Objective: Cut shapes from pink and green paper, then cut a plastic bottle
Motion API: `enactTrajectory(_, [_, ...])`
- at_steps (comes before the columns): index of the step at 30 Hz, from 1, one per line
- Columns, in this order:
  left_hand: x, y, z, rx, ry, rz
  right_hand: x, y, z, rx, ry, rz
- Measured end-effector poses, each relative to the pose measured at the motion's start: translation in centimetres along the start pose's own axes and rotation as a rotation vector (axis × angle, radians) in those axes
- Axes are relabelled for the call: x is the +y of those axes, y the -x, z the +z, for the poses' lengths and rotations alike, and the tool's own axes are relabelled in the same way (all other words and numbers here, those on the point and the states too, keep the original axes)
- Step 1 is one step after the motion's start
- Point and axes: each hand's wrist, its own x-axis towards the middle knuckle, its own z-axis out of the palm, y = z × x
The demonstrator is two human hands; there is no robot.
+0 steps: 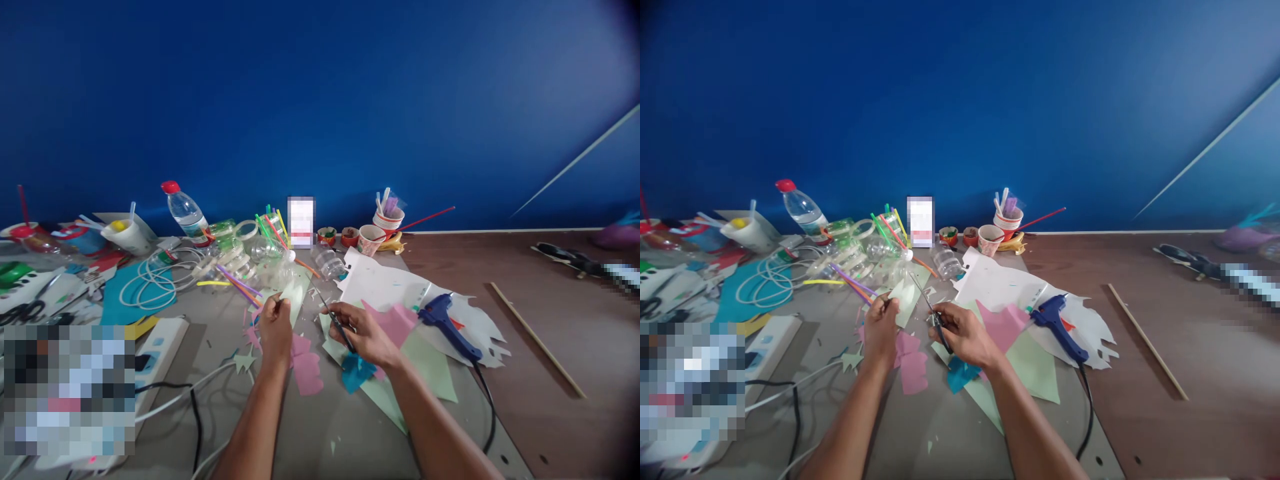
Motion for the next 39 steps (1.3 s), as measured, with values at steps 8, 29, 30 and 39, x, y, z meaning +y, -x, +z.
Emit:
enactTrajectory(8, [0.0, 0.1, 0.0, -0.031, 0.117, -0.024, 1.2, -0.1, -0.1, 0.045, 0.165, -0.032])
enactTrajectory(29, [0.1, -0.1, -0.1, 0.045, 0.038, 0.137, 1.2, -0.1, -0.8, -0.057, 0.349, -0.025])
enactTrajectory(30, [0.1, -0.1, -0.1, 0.064, 0.028, 0.142, 1.2, -0.2, -0.8, -0.05, 0.329, -0.017])
enactTrajectory(39, [0.0, -0.1, -0.6, 0.106, -0.043, 0.212, 0.2, 0.0, -0.9, -0.085, 0.17, 0.057])
